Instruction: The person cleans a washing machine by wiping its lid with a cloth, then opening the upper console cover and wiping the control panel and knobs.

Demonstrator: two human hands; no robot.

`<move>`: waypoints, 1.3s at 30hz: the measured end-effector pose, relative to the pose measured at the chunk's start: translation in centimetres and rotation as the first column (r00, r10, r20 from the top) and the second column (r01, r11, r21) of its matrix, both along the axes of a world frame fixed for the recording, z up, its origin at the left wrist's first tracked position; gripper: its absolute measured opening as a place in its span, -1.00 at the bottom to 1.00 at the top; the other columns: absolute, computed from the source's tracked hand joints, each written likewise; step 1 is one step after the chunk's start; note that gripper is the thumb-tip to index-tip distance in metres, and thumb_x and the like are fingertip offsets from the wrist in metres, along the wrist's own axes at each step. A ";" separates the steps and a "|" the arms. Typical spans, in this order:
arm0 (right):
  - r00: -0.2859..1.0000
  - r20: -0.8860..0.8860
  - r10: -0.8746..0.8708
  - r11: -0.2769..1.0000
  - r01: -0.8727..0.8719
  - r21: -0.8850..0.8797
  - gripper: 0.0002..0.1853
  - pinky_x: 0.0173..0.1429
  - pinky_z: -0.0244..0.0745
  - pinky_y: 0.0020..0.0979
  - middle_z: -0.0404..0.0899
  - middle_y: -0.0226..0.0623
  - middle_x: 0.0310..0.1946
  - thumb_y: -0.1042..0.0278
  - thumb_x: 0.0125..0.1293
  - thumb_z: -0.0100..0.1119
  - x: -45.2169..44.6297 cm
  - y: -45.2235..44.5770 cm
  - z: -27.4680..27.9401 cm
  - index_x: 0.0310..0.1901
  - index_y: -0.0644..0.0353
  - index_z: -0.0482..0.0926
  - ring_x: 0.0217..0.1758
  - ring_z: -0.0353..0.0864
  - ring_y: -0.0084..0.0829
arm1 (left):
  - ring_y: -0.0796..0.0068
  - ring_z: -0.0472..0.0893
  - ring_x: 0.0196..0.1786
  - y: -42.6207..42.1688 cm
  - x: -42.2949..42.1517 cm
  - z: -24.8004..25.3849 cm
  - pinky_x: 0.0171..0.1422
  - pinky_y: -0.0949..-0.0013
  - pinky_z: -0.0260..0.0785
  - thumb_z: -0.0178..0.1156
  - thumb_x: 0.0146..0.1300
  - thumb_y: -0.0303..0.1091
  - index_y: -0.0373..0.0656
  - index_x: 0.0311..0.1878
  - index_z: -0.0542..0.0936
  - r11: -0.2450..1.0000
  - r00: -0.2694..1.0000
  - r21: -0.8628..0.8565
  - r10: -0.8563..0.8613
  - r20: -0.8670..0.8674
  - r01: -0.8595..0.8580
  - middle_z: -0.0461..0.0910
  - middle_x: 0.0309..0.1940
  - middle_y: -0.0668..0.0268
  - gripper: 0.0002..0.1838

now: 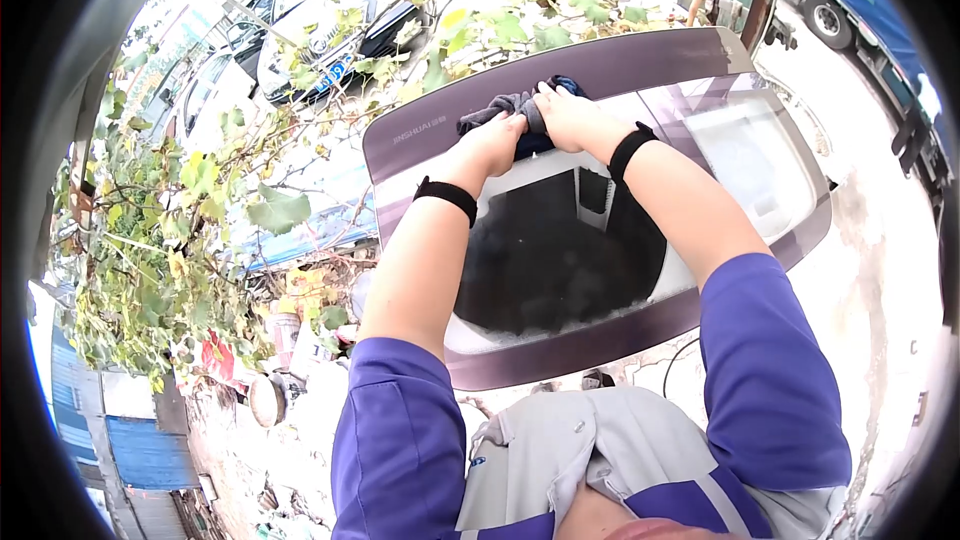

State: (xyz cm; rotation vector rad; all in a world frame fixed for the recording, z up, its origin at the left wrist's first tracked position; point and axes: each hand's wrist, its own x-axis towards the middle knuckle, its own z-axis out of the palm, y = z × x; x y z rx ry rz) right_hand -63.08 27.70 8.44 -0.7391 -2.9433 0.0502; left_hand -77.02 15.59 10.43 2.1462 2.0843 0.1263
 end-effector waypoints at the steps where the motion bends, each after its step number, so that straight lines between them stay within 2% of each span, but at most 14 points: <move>1: 1.000 -0.007 -0.001 1.000 0.001 0.002 -0.43 0.38 0.36 -0.18 0.13 0.09 0.46 0.48 0.24 0.11 0.2 0.0 0.1 0.30 0.30 0.29 0.41 0.32 0.02 | 0.00 0.48 0.20 0.3 -0.2 -0.2 0.27 0.18 0.36 0.08 0.04 -0.69 -0.19 0.08 0.45 1.000 1.000 0.003 -0.006 -0.007 0.006 0.48 0.11 0.03 -0.53; 2: 1.000 -0.013 0.002 1.000 -0.002 0.002 -0.46 0.35 0.40 -0.19 0.14 0.09 0.45 0.48 0.22 0.12 0.3 -0.2 0.1 0.27 0.30 0.34 0.36 0.40 0.01 | -0.01 0.49 0.20 0.5 -0.3 -0.5 0.27 0.18 0.36 0.08 0.03 -0.69 -0.21 0.08 0.45 1.000 1.000 0.004 -0.008 -0.012 0.008 0.49 0.11 0.01 -0.53; 3: 0.991 0.132 -0.039 0.992 0.054 -0.115 -0.53 0.23 0.49 -0.22 0.37 0.09 0.30 0.44 0.21 0.14 0.8 -1.5 2.7 0.18 0.29 0.42 0.20 0.55 -0.04 | -0.03 0.50 0.18 0.1 0.2 -0.3 0.26 0.17 0.36 0.07 0.02 -0.69 -0.23 0.10 0.45 1.000 1.000 0.001 -0.002 -0.015 0.002 0.50 0.11 -0.01 -0.51; 4: 0.976 0.216 0.015 0.998 -0.001 -0.065 -0.59 0.13 0.54 -0.22 0.58 0.04 0.05 0.41 0.21 0.14 1.4 -2.0 3.8 0.12 0.27 0.46 0.11 0.61 -0.06 | -0.03 0.50 0.18 -0.3 0.6 -0.5 0.26 0.17 0.36 0.06 0.02 -0.69 -0.22 0.11 0.45 0.999 1.000 -0.030 -0.018 -0.003 0.018 0.50 0.11 -0.01 -0.50; 6: 0.989 0.142 0.029 0.995 -0.015 -0.102 -0.61 0.08 0.53 -0.18 0.65 0.00 -0.14 0.38 0.23 0.15 3.6 -2.4 5.5 0.09 0.26 0.46 0.07 0.61 -0.05 | -0.02 0.51 0.18 -0.4 1.2 -0.6 0.25 0.16 0.36 0.05 0.03 -0.70 -0.21 0.14 0.45 0.996 0.999 -0.076 -0.051 0.014 0.052 0.51 0.10 -0.01 -0.48; 7: 1.000 -0.020 0.016 0.987 -0.019 -0.157 -0.61 0.07 0.48 -0.11 0.63 0.00 -0.17 0.27 0.26 0.23 4.6 -1.9 5.4 0.05 0.22 0.41 0.02 0.60 0.02 | 0.00 0.51 0.18 -1.1 2.2 0.6 0.23 0.15 0.37 0.11 0.09 -0.65 -0.17 0.19 0.42 0.991 0.994 -0.084 -0.103 -0.021 0.101 0.55 0.05 0.00 -0.47; 10: 0.984 -0.178 -0.033 0.998 0.022 -0.065 -0.46 0.06 0.50 -0.12 0.61 -0.05 -0.15 0.36 0.29 0.19 7.8 -0.5 5.6 0.31 -0.09 0.34 -0.01 0.61 -0.03 | 0.00 0.52 0.17 -0.2 4.7 3.3 0.20 0.13 0.38 0.24 0.18 -0.49 -0.12 0.27 0.36 0.984 0.990 -0.131 -0.106 0.096 0.118 0.58 0.03 0.03 -0.44; 13: 0.973 -0.053 -0.223 0.971 0.227 0.080 -0.36 0.02 0.55 -0.17 0.51 -0.08 -0.05 0.36 0.32 0.14 9.9 2.9 3.6 0.41 -0.35 0.26 -0.05 0.62 -0.05 | -0.01 0.53 0.18 3.5 7.4 0.8 0.24 0.12 0.38 0.16 0.19 -0.55 -0.09 0.40 0.30 0.991 0.991 -0.011 -0.129 0.030 0.130 0.54 0.12 0.01 -0.34; 14: 0.970 0.006 -0.242 0.967 0.240 0.082 -0.38 0.08 0.54 -0.15 0.48 0.01 0.01 0.33 0.33 0.12 10.6 4.4 1.8 0.41 -0.31 0.27 -0.03 0.61 0.00 | 0.00 0.53 0.20 5.4 7.9 -1.3 0.26 0.11 0.38 0.13 0.20 -0.56 -0.07 0.43 0.28 0.986 0.987 0.040 -0.159 -0.035 0.160 0.52 0.17 0.01 -0.32; 16: 0.956 -0.070 -0.286 0.957 0.288 0.024 -0.39 0.13 0.51 -0.10 0.47 0.14 0.06 0.32 0.33 0.08 11.2 5.1 -0.5 0.42 -0.24 0.26 0.02 0.59 0.05 | 0.07 0.47 0.32 6.5 10.0 -1.4 0.36 0.15 0.34 0.06 0.23 -0.56 -0.01 0.49 0.22 0.993 0.987 -0.112 -0.045 -0.155 0.028 0.23 0.47 0.09 -0.28; 19: 0.946 -0.086 -0.313 0.948 0.306 -0.090 -0.44 0.18 0.46 -0.02 0.57 0.18 0.00 0.29 0.30 -0.02 11.2 4.0 -0.8 0.36 0.07 0.26 0.07 0.57 0.13 | 0.09 0.41 0.38 5.4 9.5 -0.7 0.40 0.17 0.29 0.07 0.21 -0.58 0.07 0.54 0.14 0.985 0.975 -0.157 -0.107 -0.195 0.077 0.10 0.53 0.11 -0.20; 21: 0.946 -0.105 -0.306 0.950 0.296 -0.101 -0.52 0.18 0.46 -0.02 0.64 0.13 -0.11 0.23 0.30 -0.03 11.2 3.0 -1.5 0.24 0.14 0.33 0.03 0.60 0.10 | 0.06 0.36 0.42 4.2 8.5 -1.2 0.43 0.15 0.26 0.09 0.17 -0.61 0.11 0.54 0.13 0.979 0.962 -0.155 -0.167 -0.219 0.134 0.11 0.53 0.15 -0.16; 30: 0.985 0.007 -0.174 0.978 0.173 -0.119 -0.38 -0.02 0.50 0.01 0.61 0.24 -0.37 0.20 0.39 -0.06 7.2 -11.1 -0.9 0.29 0.55 0.12 -0.20 0.62 0.20 | 0.10 0.13 0.55 -9.4 0.8 -1.5 0.56 0.10 0.12 0.00 0.11 -0.72 0.24 0.52 0.18 0.953 0.961 -0.131 -0.277 -0.022 0.271 0.09 0.55 0.31 -0.10; 39: 0.999 0.052 -0.002 0.994 0.008 -0.108 -0.34 -0.01 0.59 -0.10 0.59 0.24 -0.21 0.14 0.43 -0.04 -0.5 -24.6 -0.5 0.34 0.56 0.15 -0.12 0.66 0.09 | 0.08 0.31 0.44 -27.6 -2.0 -2.8 0.43 0.21 0.32 0.01 0.15 -0.64 -0.10 0.44 0.29 0.982 0.980 0.166 -0.060 -0.190 0.092 0.33 0.41 0.17 -0.29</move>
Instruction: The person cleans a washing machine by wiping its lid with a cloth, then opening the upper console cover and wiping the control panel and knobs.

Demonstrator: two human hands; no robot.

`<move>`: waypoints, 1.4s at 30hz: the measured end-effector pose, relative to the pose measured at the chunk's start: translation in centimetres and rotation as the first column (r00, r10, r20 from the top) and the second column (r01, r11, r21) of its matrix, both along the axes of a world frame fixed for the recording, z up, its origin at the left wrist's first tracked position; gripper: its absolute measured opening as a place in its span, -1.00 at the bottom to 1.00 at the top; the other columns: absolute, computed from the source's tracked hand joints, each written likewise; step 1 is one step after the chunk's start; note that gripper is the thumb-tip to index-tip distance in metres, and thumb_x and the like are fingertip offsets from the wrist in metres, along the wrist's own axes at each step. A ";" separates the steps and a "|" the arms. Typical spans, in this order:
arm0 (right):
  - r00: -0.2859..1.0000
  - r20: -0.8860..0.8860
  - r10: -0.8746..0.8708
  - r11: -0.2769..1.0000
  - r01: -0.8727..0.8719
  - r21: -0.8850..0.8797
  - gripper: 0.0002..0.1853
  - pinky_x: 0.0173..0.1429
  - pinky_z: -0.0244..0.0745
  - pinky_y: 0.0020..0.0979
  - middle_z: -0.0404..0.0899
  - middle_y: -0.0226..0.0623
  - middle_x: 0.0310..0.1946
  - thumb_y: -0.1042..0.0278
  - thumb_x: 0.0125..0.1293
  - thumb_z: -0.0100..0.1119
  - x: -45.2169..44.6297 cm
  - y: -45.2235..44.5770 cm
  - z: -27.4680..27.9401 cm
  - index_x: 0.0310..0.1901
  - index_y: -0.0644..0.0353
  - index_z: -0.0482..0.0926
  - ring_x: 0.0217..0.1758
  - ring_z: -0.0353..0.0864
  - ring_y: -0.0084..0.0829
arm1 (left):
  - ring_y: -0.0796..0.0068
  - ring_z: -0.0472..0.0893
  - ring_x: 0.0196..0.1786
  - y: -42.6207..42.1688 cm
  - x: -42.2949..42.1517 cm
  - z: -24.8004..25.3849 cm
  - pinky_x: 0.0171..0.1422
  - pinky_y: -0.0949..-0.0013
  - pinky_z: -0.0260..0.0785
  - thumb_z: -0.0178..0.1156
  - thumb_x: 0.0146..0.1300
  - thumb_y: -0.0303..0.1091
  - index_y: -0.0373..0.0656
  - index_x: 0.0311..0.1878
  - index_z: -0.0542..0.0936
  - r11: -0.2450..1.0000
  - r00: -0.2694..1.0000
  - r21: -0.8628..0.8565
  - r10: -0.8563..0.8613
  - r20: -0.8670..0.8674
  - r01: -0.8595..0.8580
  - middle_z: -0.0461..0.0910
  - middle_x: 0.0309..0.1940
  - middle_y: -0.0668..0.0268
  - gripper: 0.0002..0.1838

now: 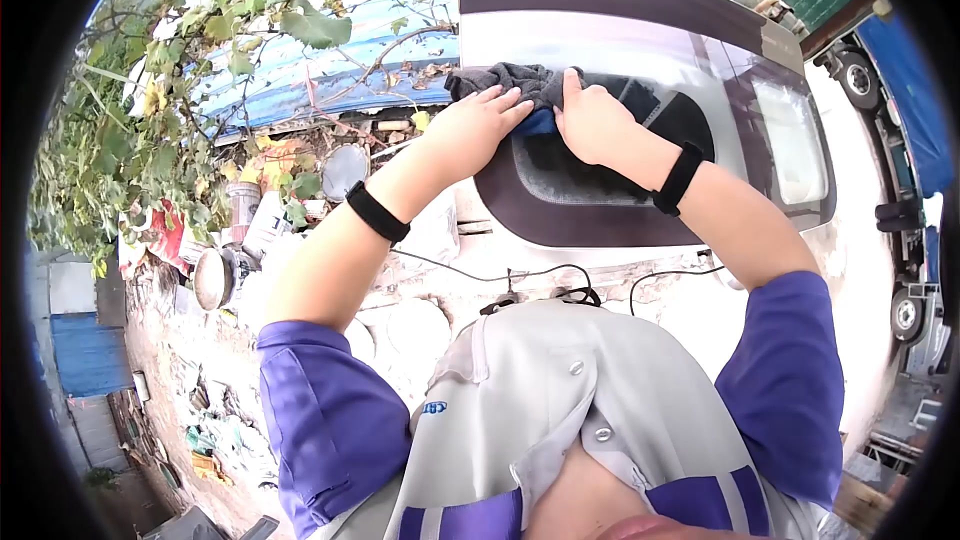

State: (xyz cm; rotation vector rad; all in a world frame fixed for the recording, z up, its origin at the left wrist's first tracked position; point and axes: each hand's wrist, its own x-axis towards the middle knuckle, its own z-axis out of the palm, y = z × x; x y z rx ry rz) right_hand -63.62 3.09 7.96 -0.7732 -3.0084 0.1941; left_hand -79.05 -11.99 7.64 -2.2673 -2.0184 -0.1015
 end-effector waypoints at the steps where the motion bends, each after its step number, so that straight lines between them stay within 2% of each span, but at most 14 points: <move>1: 1.000 -0.011 0.020 0.999 -0.020 -0.027 -0.34 -0.01 0.59 -0.10 0.59 0.25 -0.21 0.15 0.42 -0.03 -0.9 -1.3 0.0 0.34 0.56 0.16 -0.12 0.66 0.09 | 0.07 0.34 0.42 -2.1 -0.1 -0.5 0.42 0.20 0.31 -0.01 0.15 -0.66 -0.12 0.41 0.33 0.996 0.997 0.066 0.051 0.052 -0.054 0.35 0.39 0.12 -0.32; 7: 0.967 -0.089 0.238 0.887 -0.254 -0.385 -0.52 -0.01 0.51 -0.03 0.64 0.12 -0.26 0.16 0.43 0.03 -9.8 -6.8 1.1 0.24 0.31 0.31 -0.14 0.63 0.11 | 0.02 0.54 0.17 -10.9 -4.1 -1.9 0.31 0.23 0.34 -0.08 0.05 -0.75 -0.24 0.23 0.37 0.870 0.614 -0.026 0.369 0.698 -0.493 0.55 0.05 -0.02 -0.41; 9: 0.897 -0.268 0.351 0.892 -0.407 -0.196 -0.58 0.04 0.47 -0.06 0.64 -0.01 -0.15 0.17 0.37 0.14 -11.2 -8.4 2.1 0.20 0.09 0.39 -0.02 0.61 0.02 | 0.21 0.54 0.10 -13.3 -5.0 -2.8 0.25 0.26 0.35 0.08 0.05 -0.65 -0.28 0.26 0.27 0.849 0.472 0.027 0.266 0.841 -0.527 0.53 0.00 0.05 -0.38; 13: 0.789 -0.319 0.525 0.814 -0.575 -0.084 -0.54 0.04 0.49 -0.13 0.63 -0.09 -0.10 0.20 0.25 0.28 -12.7 -9.7 5.3 0.17 0.04 0.46 0.01 0.60 -0.05 | 0.53 0.46 0.02 -15.2 -5.5 -1.5 0.20 0.40 0.33 0.26 0.26 -0.37 -0.24 0.21 0.37 0.862 -0.353 -0.219 0.050 0.934 -0.457 0.49 -0.04 0.27 -0.52; 16: 0.757 -0.437 0.486 0.799 -0.587 -0.130 -0.43 0.05 0.50 -0.18 0.62 -0.01 -0.07 0.21 0.19 0.35 -13.0 -10.0 7.2 0.22 0.13 0.41 0.01 0.64 -0.08 | 0.62 0.60 -0.22 -13.7 -3.7 -0.5 -0.10 0.51 0.46 0.30 0.34 -0.18 -0.31 0.03 0.53 0.832 -0.174 -0.229 0.162 0.971 -0.505 0.61 -0.23 0.35 -0.61; 19: 0.521 -0.702 0.486 0.769 -0.637 0.059 -0.44 -0.03 0.54 -0.22 0.66 0.02 -0.17 0.12 0.23 0.33 -14.2 -9.0 5.3 0.19 0.22 0.46 -0.16 0.69 -0.15 | 0.55 0.66 -0.25 -12.4 -3.2 -0.7 -0.15 0.47 0.52 0.15 0.44 -0.24 -0.29 -0.05 0.59 0.827 -0.450 -0.277 0.033 0.892 -0.488 0.67 -0.26 0.31 -0.73; 21: 0.832 -0.356 0.426 0.851 -0.502 -0.155 -0.48 -0.11 0.57 -0.28 0.67 -0.04 -0.26 -0.05 0.30 0.24 -13.2 -8.2 6.9 0.06 0.27 0.56 -0.23 0.69 -0.22 | 0.56 0.64 -0.31 -12.0 -2.8 0.2 -0.23 0.46 0.51 0.13 0.46 -0.24 -0.27 -0.10 0.58 0.790 -0.513 -0.261 -0.078 0.855 -0.555 0.67 -0.27 0.32 -0.74; 26: 0.962 0.020 0.271 0.644 -0.166 -0.747 -0.18 -0.30 0.58 -0.38 0.67 -0.18 -0.45 -0.49 0.27 -0.01 -10.9 -8.1 6.1 -0.24 0.35 0.68 -0.33 0.70 -0.33 | 0.76 0.30 -0.51 -11.8 -3.1 0.8 -0.45 0.56 0.12 0.28 0.36 -0.15 -0.21 -0.45 0.60 0.845 -0.079 -0.247 0.238 0.968 -0.475 0.42 -0.60 0.57 -0.65; 29: 0.931 -0.201 0.305 0.722 -0.364 -0.589 -0.40 -0.34 0.42 -0.34 0.53 -0.26 -0.60 -0.16 0.43 0.02 -10.2 -7.4 5.5 -0.41 0.35 0.60 -0.55 0.45 -0.44 | 0.78 0.46 -0.33 -11.5 -4.8 0.3 -0.25 0.58 0.28 0.17 0.44 -0.12 -0.16 -0.21 0.63 0.848 -0.034 -0.235 0.250 0.968 -0.476 0.58 -0.33 0.53 -0.72; 33: 0.777 -0.625 0.071 0.816 -0.406 -0.411 -0.64 -0.27 0.31 -0.38 0.43 -0.41 -0.54 0.12 0.46 0.08 -9.0 -3.5 7.6 -0.25 0.33 0.58 -0.45 0.34 -0.53 | 0.56 0.61 -0.28 -12.6 -7.8 2.5 -0.17 0.47 0.41 0.13 0.43 -0.11 -0.15 -0.14 0.60 0.648 -0.507 -0.288 -0.177 0.843 -0.705 0.64 -0.31 0.43 -0.72; 35: 0.801 -0.598 -0.038 0.729 -0.387 -0.564 -0.69 -0.25 0.31 -0.41 0.46 -0.45 -0.52 0.15 0.46 0.10 -7.1 -1.0 9.2 -0.19 0.29 0.60 -0.40 0.36 -0.57 | 0.27 0.61 0.11 -14.0 -10.3 2.4 0.23 0.20 0.46 0.04 0.46 -0.13 -0.29 0.12 0.52 0.701 -0.628 -0.308 -0.251 0.737 -0.643 0.63 0.06 0.19 -0.59; 37: 0.877 -0.475 0.064 0.821 -0.317 -0.475 -0.75 -0.18 0.36 -0.46 0.51 -0.45 -0.43 0.20 0.44 0.15 -4.3 -0.4 10.2 -0.18 0.25 0.61 -0.31 0.43 -0.58 | 0.30 0.60 0.07 -13.4 -9.6 2.9 0.18 0.21 0.44 0.02 0.47 -0.06 -0.22 0.16 0.52 0.543 -0.472 -0.302 -0.206 0.857 -0.784 0.62 0.03 0.25 -0.57; 39: 0.690 -0.690 0.219 0.922 -0.377 -0.085 -0.73 0.04 0.47 -0.44 0.55 -0.39 -0.03 0.16 0.37 0.27 -2.4 0.8 9.4 -0.11 0.22 0.65 -0.07 0.56 -0.51 | 0.44 0.61 -0.06 -12.1 -7.6 4.4 0.09 0.30 0.41 0.04 0.45 0.00 -0.18 0.07 0.58 0.492 -0.283 -0.220 -0.056 0.957 -0.842 0.65 -0.09 0.33 -0.57; 42: 0.593 -0.801 0.086 0.902 -0.387 -0.190 -0.73 0.15 0.48 -0.43 0.47 -0.40 0.16 0.16 0.35 0.29 1.4 1.1 12.0 -0.12 0.20 0.68 0.03 0.56 -0.48 | 0.59 0.56 -0.19 -10.9 -8.5 4.2 -0.02 0.39 0.35 0.07 0.44 0.05 -0.19 -0.10 0.64 0.507 0.101 0.038 0.098 0.990 -0.861 0.64 -0.21 0.39 -0.55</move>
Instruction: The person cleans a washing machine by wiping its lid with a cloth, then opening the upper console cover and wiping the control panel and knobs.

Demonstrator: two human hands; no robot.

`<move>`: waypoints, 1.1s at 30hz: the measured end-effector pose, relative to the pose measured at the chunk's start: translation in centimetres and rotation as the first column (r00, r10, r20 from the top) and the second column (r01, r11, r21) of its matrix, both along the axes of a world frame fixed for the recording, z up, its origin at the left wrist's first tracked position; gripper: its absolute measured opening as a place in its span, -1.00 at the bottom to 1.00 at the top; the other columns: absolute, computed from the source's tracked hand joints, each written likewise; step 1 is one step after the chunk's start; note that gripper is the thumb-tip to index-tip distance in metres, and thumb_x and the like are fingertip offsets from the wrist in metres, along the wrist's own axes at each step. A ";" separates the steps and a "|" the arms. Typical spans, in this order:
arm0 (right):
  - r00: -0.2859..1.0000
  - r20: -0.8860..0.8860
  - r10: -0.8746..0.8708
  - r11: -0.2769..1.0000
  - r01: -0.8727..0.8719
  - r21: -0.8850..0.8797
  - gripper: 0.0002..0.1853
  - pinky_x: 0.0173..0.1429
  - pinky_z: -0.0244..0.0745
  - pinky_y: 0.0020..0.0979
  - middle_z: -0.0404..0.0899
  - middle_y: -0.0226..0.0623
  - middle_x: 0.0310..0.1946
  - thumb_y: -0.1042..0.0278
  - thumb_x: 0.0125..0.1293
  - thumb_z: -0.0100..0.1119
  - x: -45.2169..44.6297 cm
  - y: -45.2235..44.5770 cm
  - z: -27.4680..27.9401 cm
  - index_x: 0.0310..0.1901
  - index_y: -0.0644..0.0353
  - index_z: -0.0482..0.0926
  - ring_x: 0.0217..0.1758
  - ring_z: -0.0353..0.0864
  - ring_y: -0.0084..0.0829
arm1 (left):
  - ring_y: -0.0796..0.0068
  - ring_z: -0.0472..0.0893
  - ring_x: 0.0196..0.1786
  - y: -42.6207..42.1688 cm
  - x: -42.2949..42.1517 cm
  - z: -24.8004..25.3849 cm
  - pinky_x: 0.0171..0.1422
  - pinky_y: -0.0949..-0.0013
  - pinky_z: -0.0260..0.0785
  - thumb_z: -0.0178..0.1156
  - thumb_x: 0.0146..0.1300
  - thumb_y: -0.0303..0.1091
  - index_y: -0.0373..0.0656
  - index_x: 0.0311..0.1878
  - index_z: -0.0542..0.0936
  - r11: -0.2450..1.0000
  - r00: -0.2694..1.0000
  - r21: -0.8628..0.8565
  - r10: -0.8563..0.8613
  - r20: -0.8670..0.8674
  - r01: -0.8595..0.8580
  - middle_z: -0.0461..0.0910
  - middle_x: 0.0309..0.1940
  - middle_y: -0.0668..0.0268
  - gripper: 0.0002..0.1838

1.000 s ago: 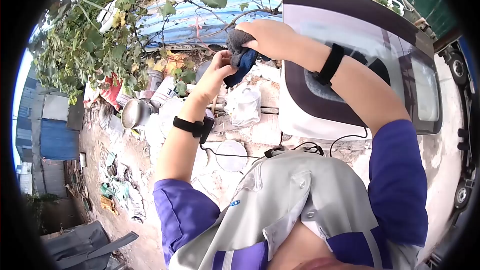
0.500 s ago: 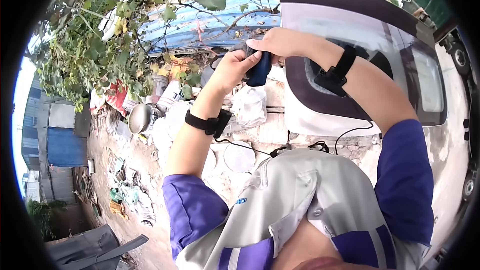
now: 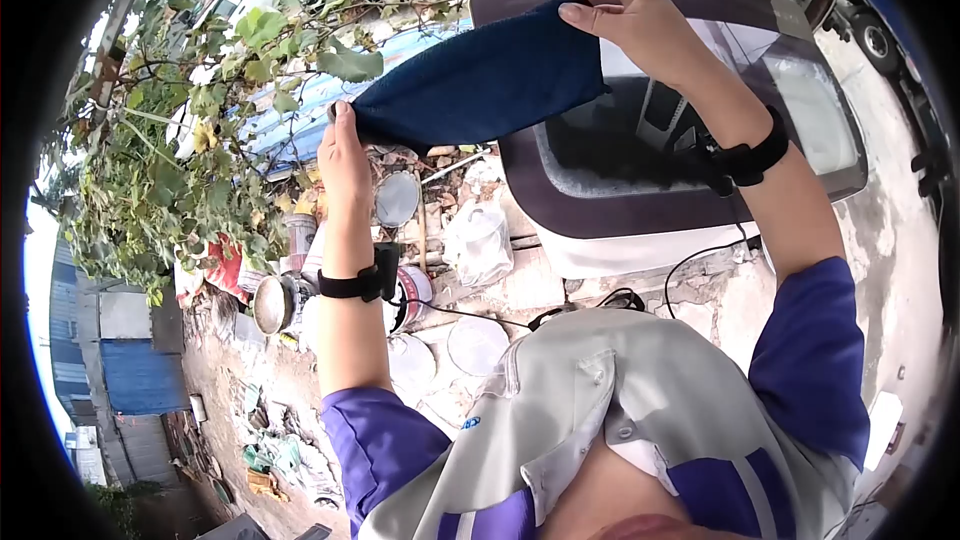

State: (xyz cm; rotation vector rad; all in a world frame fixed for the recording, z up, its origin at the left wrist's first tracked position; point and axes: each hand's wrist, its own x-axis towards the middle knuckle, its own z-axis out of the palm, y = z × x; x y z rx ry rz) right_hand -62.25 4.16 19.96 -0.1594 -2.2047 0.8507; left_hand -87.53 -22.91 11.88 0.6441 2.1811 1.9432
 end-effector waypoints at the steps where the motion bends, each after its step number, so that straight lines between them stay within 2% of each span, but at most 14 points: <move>1: 0.993 -0.110 -0.032 0.996 0.041 0.083 -0.75 -0.06 0.53 -0.55 0.60 -0.42 -0.04 0.20 0.35 0.29 0.9 0.5 0.6 -0.08 0.18 0.68 -0.15 0.60 -0.61 | 0.59 0.56 -0.18 0.9 1.3 1.4 -0.03 0.42 0.37 0.04 0.47 0.01 -0.24 -0.09 0.63 0.990 0.995 0.107 -0.093 -0.028 0.095 0.64 -0.21 0.38 -0.56; 3: 0.996 -0.027 -0.081 0.962 0.071 -0.262 -0.78 0.07 0.43 -0.54 0.60 -0.30 -0.12 0.25 0.30 0.35 4.6 0.3 3.4 -0.17 0.23 0.70 -0.05 0.58 -0.57 | 0.59 0.58 -0.16 2.1 2.5 3.7 -0.05 0.49 0.37 0.01 0.50 -0.02 -0.26 -0.09 0.62 0.964 0.966 0.139 -0.241 0.095 0.227 0.65 -0.20 0.34 -0.56; 4: 0.994 -0.080 -0.074 0.959 0.049 -0.279 -0.82 -0.08 0.44 -0.53 0.61 -0.40 -0.23 0.30 0.29 0.35 6.0 1.5 3.5 -0.20 0.24 0.70 -0.18 0.56 -0.59 | 0.59 0.60 -0.21 2.3 2.7 5.1 -0.11 0.55 0.38 0.02 0.50 -0.01 -0.27 -0.11 0.62 0.930 0.922 0.097 -0.364 0.133 0.354 0.65 -0.25 0.33 -0.55; 5: 0.984 -0.153 -0.093 0.904 0.019 -0.426 -0.82 -0.17 0.45 -0.53 0.60 -0.46 -0.36 0.30 0.29 0.36 7.2 2.6 3.2 -0.24 0.25 0.68 -0.28 0.56 -0.62 | 0.71 0.29 -0.48 3.3 4.5 5.6 -0.34 0.53 0.10 0.03 0.50 0.03 -0.17 -0.47 0.55 0.918 0.921 0.134 -0.383 0.066 0.372 0.42 -0.57 0.53 -0.49; 7: 0.970 -0.237 -0.062 0.776 -0.102 -0.623 -0.84 -0.21 0.47 -0.54 0.58 -0.49 -0.44 0.31 0.29 0.35 10.3 2.3 4.6 -0.25 0.23 0.66 -0.33 0.57 -0.63 | 0.73 0.31 -0.47 4.1 8.0 8.4 -0.34 0.53 0.11 0.01 0.51 0.03 -0.23 -0.52 0.53 0.906 0.890 -0.123 -0.422 -0.175 0.405 0.41 -0.58 0.52 -0.44; 11: 0.981 -0.161 -0.105 0.755 -0.027 -0.655 -0.81 -0.24 0.47 -0.53 0.65 -0.42 -0.33 0.25 0.36 0.26 16.7 6.0 3.3 -0.14 0.18 0.67 -0.31 0.59 -0.59 | 0.74 0.33 -0.46 6.2 10.2 10.3 -0.36 0.55 0.14 0.03 0.50 0.03 -0.28 -0.53 0.52 0.810 0.777 -0.217 -0.584 -0.235 0.544 0.42 -0.59 0.50 -0.41; 14: 0.969 -0.132 -0.208 0.745 0.069 -0.664 -0.75 -0.50 0.28 -0.73 0.56 -0.64 -0.49 0.21 0.35 0.30 19.8 8.7 0.8 -0.04 0.15 0.64 -0.56 0.43 -0.81 | 0.72 0.34 -0.51 9.0 12.7 10.6 -0.41 0.54 0.16 0.05 0.49 0.03 -0.25 -0.55 0.53 0.742 0.733 -0.186 -0.668 -0.125 0.644 0.42 -0.63 0.49 -0.43; 17: 0.972 0.066 -0.227 0.662 0.203 -0.722 -0.71 -0.22 0.50 -0.64 0.62 -0.45 -0.31 0.10 0.29 0.36 20.0 8.3 -1.3 -0.14 0.14 0.69 -0.33 0.61 -0.66 | 0.69 0.37 -0.58 12.6 13.5 7.8 -0.46 0.51 0.18 0.16 0.39 0.13 -0.22 -0.60 0.50 0.691 0.741 -0.391 -0.671 -0.035 0.608 0.38 -0.69 0.48 -0.39; 19: 0.951 0.069 -0.302 0.597 0.245 -0.764 -0.75 -0.30 0.47 -0.67 0.56 -0.54 -0.43 0.17 0.32 0.33 19.5 7.1 -3.8 -0.13 0.16 0.66 -0.40 0.58 -0.70 | 0.50 0.38 -0.61 14.7 13.2 4.4 -0.45 0.40 0.26 0.20 0.35 0.15 -0.25 -0.63 0.45 0.637 0.743 -0.554 -0.667 -0.049 0.536 0.38 -0.72 0.38 -0.36; 21: 0.903 0.156 -0.401 0.619 0.392 -0.680 -0.74 -0.25 0.51 -0.62 0.55 -0.54 -0.45 0.22 0.35 0.29 18.9 5.6 -6.4 -0.10 0.24 0.64 -0.40 0.59 -0.65 | 0.21 0.48 -0.50 15.9 13.5 1.6 -0.33 0.24 0.37 0.28 0.30 -0.01 -0.32 -0.59 0.48 0.565 0.632 -0.727 -0.738 -0.235 0.389 0.52 -0.58 0.17 -0.46; 24: 0.912 0.155 -0.379 0.819 0.409 -0.402 -0.70 -0.11 0.53 -0.49 0.58 -0.31 -0.20 0.31 0.33 0.26 18.3 2.8 -10.5 -0.02 0.34 0.58 -0.25 0.61 -0.46 | -0.01 0.53 0.01 15.7 15.0 -1.1 0.03 0.18 0.43 0.36 0.12 -0.41 -0.39 -0.54 0.42 0.672 0.283 -0.635 -0.739 -0.611 0.382 0.45 0.05 -0.08 -0.67; 27: 0.921 0.092 -0.378 0.905 0.347 0.248 -0.63 0.17 0.44 -0.24 0.40 -0.10 0.18 0.32 0.24 0.28 16.6 -0.3 -12.8 0.06 0.26 0.55 0.10 0.48 -0.16 | -0.14 0.41 0.29 15.3 16.3 -0.3 0.29 0.10 0.33 0.28 0.09 -0.52 -0.36 -0.42 0.44 0.543 0.048 -0.726 -0.813 -0.580 0.422 0.35 0.26 -0.14 -0.82; 29: 0.879 0.288 -0.380 0.922 0.333 0.200 -0.57 0.35 0.26 -0.01 0.23 -0.08 0.33 0.24 0.21 0.31 15.8 -2.8 -13.3 0.11 0.12 0.54 0.23 0.32 0.06 | -0.23 0.31 0.37 15.0 16.3 -1.0 0.40 0.06 0.28 0.26 0.08 -0.47 -0.41 -0.20 0.46 0.299 -0.028 -0.814 -0.933 -0.359 0.498 0.36 0.27 -0.18 -0.73; 33: 0.699 0.475 -0.535 0.841 0.388 0.376 -0.43 0.41 0.03 0.28 -0.10 -0.05 0.52 -0.01 0.23 0.28 16.4 -5.1 -14.8 0.26 -0.07 0.45 0.24 0.26 0.29 | -0.27 0.24 0.42 13.6 20.0 0.4 0.44 0.05 0.22 0.34 0.16 -0.31 -0.35 0.10 0.42 0.213 -0.098 -0.853 -0.951 -0.292 0.476 0.25 0.34 -0.26 -0.49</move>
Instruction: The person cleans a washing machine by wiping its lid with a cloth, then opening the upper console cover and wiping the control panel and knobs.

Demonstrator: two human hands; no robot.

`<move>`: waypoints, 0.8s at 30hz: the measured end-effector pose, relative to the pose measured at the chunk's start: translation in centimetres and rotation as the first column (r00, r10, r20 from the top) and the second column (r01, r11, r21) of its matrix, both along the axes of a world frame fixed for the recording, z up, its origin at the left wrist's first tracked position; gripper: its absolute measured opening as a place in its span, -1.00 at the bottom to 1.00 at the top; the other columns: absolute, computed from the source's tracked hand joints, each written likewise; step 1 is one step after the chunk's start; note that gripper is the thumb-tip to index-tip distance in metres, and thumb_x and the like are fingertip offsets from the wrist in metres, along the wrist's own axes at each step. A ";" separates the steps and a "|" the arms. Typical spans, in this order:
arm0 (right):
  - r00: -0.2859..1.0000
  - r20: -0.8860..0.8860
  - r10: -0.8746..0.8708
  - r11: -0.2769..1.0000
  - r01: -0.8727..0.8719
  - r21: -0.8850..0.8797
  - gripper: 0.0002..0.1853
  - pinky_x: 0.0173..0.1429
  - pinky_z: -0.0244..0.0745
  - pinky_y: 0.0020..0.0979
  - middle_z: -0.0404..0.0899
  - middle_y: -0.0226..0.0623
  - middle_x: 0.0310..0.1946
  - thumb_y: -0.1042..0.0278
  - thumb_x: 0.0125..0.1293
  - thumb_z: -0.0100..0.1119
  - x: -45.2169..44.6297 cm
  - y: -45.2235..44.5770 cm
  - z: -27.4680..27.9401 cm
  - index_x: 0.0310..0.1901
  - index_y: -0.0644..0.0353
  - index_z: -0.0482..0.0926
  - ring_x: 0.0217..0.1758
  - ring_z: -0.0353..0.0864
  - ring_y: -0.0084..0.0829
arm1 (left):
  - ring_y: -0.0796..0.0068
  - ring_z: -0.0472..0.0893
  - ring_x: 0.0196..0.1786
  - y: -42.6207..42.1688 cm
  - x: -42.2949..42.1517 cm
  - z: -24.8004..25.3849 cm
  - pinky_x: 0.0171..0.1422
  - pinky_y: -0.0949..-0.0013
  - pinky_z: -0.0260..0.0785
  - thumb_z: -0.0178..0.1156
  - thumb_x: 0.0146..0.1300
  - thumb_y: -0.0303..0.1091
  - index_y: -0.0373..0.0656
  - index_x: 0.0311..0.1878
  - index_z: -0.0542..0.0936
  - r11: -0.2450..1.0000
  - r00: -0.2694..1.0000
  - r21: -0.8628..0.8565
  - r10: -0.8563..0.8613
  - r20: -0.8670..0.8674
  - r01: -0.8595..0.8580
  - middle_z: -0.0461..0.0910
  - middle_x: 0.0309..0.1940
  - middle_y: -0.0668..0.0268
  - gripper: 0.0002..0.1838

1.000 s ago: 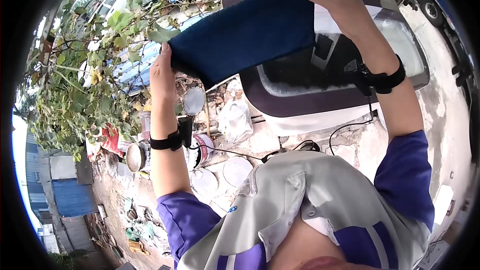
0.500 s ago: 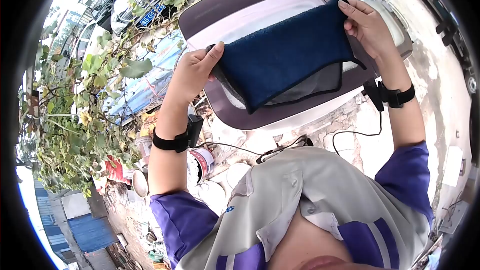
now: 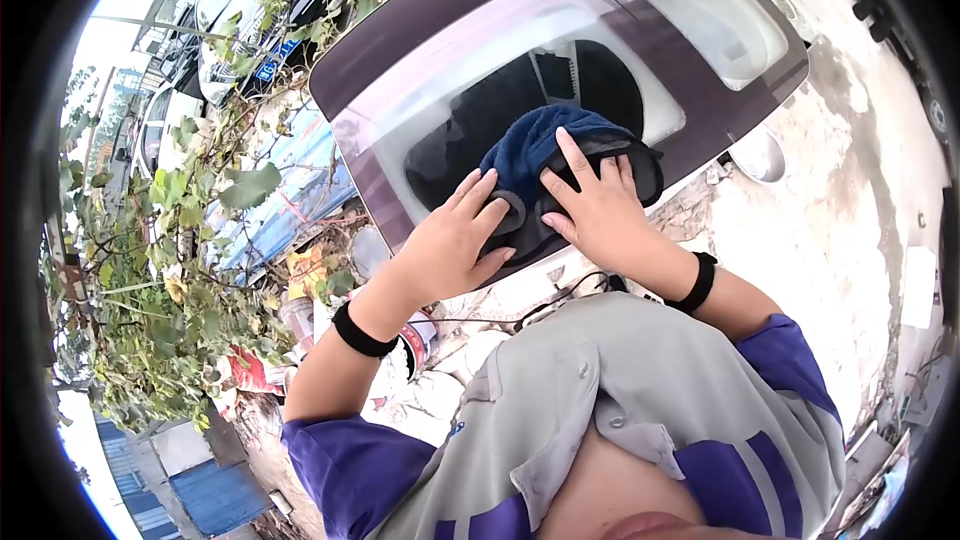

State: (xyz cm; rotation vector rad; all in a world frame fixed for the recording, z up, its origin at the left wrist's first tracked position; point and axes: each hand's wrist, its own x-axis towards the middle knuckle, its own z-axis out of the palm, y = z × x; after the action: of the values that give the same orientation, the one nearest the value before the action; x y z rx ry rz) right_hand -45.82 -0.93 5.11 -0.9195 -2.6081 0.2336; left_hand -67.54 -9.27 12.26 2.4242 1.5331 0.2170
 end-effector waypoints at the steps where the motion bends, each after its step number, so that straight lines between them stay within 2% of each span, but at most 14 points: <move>1: 0.999 0.032 -0.032 0.999 0.032 -0.026 -0.42 0.42 0.01 0.29 -0.13 -0.05 0.54 -0.02 0.24 0.27 0.7 0.0 -0.1 0.27 -0.08 0.43 0.24 0.25 0.33 | -0.29 0.22 0.43 0.2 0.7 -0.2 0.43 0.04 0.23 0.34 0.17 -0.27 -0.28 0.20 0.40 0.999 0.999 -0.041 -0.033 0.005 0.034 0.22 0.37 -0.26 -0.42; 2: 0.997 0.041 -0.067 0.998 0.068 -0.011 -0.38 0.42 0.01 0.28 -0.13 -0.03 0.54 0.00 0.21 0.30 1.6 0.1 -0.2 0.29 -0.07 0.41 0.24 0.26 0.31 | -0.27 0.21 0.45 0.6 1.7 -0.3 0.46 0.02 0.18 0.34 0.19 -0.22 -0.26 0.25 0.38 0.996 0.997 -0.055 -0.076 -0.010 0.075 0.18 0.40 -0.24 -0.38; 4: 0.980 0.141 -0.141 0.983 0.156 -0.102 -0.29 0.42 0.01 0.29 -0.14 0.04 0.53 0.04 0.17 0.34 3.5 1.1 0.7 0.34 -0.03 0.33 0.26 0.25 0.30 | -0.20 0.18 0.48 2.0 3.6 -0.9 0.50 -0.04 0.09 0.32 0.20 -0.13 -0.20 0.30 0.38 0.986 0.980 0.003 -0.164 -0.115 0.166 0.16 0.42 -0.21 -0.35; 6: 0.976 0.143 -0.163 0.984 0.172 -0.052 -0.21 0.41 0.01 0.30 -0.14 0.12 0.51 0.07 0.13 0.37 5.3 3.3 0.8 0.38 0.01 0.26 0.28 0.25 0.31 | -0.15 0.16 0.50 4.3 5.4 -1.6 0.52 -0.12 0.00 0.27 0.23 -0.06 -0.15 0.34 0.37 0.980 0.961 0.033 -0.185 -0.205 0.196 0.15 0.42 -0.18 -0.34; 8: 0.960 0.187 -0.210 0.975 0.219 -0.028 -0.14 0.37 0.10 0.31 -0.16 0.16 0.51 0.05 0.10 0.40 6.2 5.8 1.2 0.41 0.04 0.21 0.32 0.23 0.38 | -0.13 0.15 0.50 6.9 6.8 -2.2 0.52 -0.18 -0.02 0.15 0.32 0.04 -0.13 0.37 0.37 0.982 0.947 0.025 -0.176 -0.268 0.190 0.14 0.43 -0.17 -0.34; 10: 0.936 0.273 -0.221 0.968 0.245 -0.055 -0.09 0.33 0.17 0.32 -0.21 0.17 0.52 0.01 0.09 0.40 6.4 8.5 1.6 0.44 0.05 0.17 0.30 0.28 0.38 | -0.12 0.14 0.51 8.6 7.6 -2.1 0.52 -0.17 -0.01 0.12 0.34 0.08 -0.16 0.38 0.36 0.990 0.943 -0.022 -0.142 -0.302 0.142 0.13 0.44 -0.17 -0.32; 13: 0.906 0.406 -0.119 0.990 0.140 -0.023 -0.06 0.33 0.22 0.29 -0.28 0.17 0.54 -0.09 0.15 0.34 5.7 10.2 2.6 0.48 0.06 0.10 0.26 0.34 0.37 | -0.11 0.13 0.51 8.3 7.2 -2.0 0.51 -0.15 0.02 0.12 0.33 0.10 -0.21 0.38 0.36 0.992 0.942 -0.050 -0.126 -0.311 0.117 0.14 0.44 -0.17 -0.30; 16: 0.870 0.494 -0.009 0.998 0.039 -0.050 -0.06 0.29 0.32 0.16 -0.33 0.19 0.54 -0.05 0.20 0.32 3.6 11.4 3.5 0.48 0.17 0.06 0.19 0.38 0.32 | -0.12 0.13 0.51 6.5 5.1 -2.3 0.50 -0.11 0.05 0.14 0.32 0.10 -0.23 0.37 0.37 0.994 0.952 0.019 -0.098 -0.290 0.108 0.14 0.44 -0.19 -0.28; 17: 0.834 0.552 0.027 0.998 0.007 -0.058 -0.04 0.32 0.32 0.12 -0.36 0.21 0.54 -0.14 0.23 0.27 2.5 11.6 3.9 0.50 0.17 0.03 0.21 0.38 0.32 | -0.12 0.13 0.51 5.9 4.4 -2.4 0.50 -0.06 0.07 0.16 0.32 0.07 -0.24 0.36 0.38 0.995 0.956 0.033 -0.076 -0.285 0.089 0.14 0.43 -0.20 -0.30; 18: 0.807 0.588 0.055 0.998 -0.025 -0.060 -0.03 0.36 0.25 0.21 -0.39 0.21 0.54 -0.29 0.25 0.17 1.2 12.1 3.9 0.52 0.05 0.00 0.28 0.34 0.35 | -0.12 0.14 0.51 5.1 3.6 -2.4 0.50 -0.04 0.07 0.16 0.32 0.06 -0.25 0.35 0.38 0.997 0.960 0.044 -0.050 -0.276 0.065 0.14 0.43 -0.21 -0.31; 21: 0.749 0.644 0.155 0.987 -0.087 -0.136 -0.03 0.41 0.19 0.19 -0.41 0.20 0.55 -0.36 0.27 0.10 -3.6 11.6 5.1 0.53 0.06 -0.01 0.33 0.29 0.36 | -0.13 0.16 0.49 2.7 0.9 -2.3 0.51 0.03 0.07 0.18 0.31 0.02 -0.29 0.32 0.40 0.997 0.972 0.075 0.049 -0.228 -0.033 0.17 0.42 -0.21 -0.33; 22: 0.743 0.646 0.176 0.984 -0.161 -0.083 -0.04 0.43 0.13 0.23 -0.42 0.21 0.54 -0.40 0.28 0.03 -6.7 10.9 4.5 0.53 0.04 -0.02 0.36 0.25 0.37 | -0.15 0.17 0.49 0.9 -1.1 -2.3 0.51 0.05 0.08 0.20 0.30 0.00 -0.31 0.30 0.41 0.991 0.970 0.094 0.113 -0.216 -0.095 0.17 0.41 -0.22 -0.33; 24: 0.748 0.625 0.225 0.964 -0.264 -0.031 -0.06 0.41 0.16 0.20 -0.43 0.29 0.52 -0.35 0.33 0.00 -9.8 9.8 4.3 0.50 0.20 0.01 0.27 0.31 0.35 | -0.16 0.17 0.49 -1.0 -3.4 -2.4 0.51 0.06 0.08 0.21 0.30 -0.03 -0.34 0.27 0.43 0.979 0.968 0.105 0.188 -0.165 -0.172 0.17 0.41 -0.22 -0.36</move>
State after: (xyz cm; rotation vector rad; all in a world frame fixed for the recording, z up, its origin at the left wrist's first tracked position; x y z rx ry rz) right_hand -55.63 8.86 9.39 -0.7074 -3.3381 -0.1167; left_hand -70.97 -10.32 9.86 2.4276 1.8611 0.1129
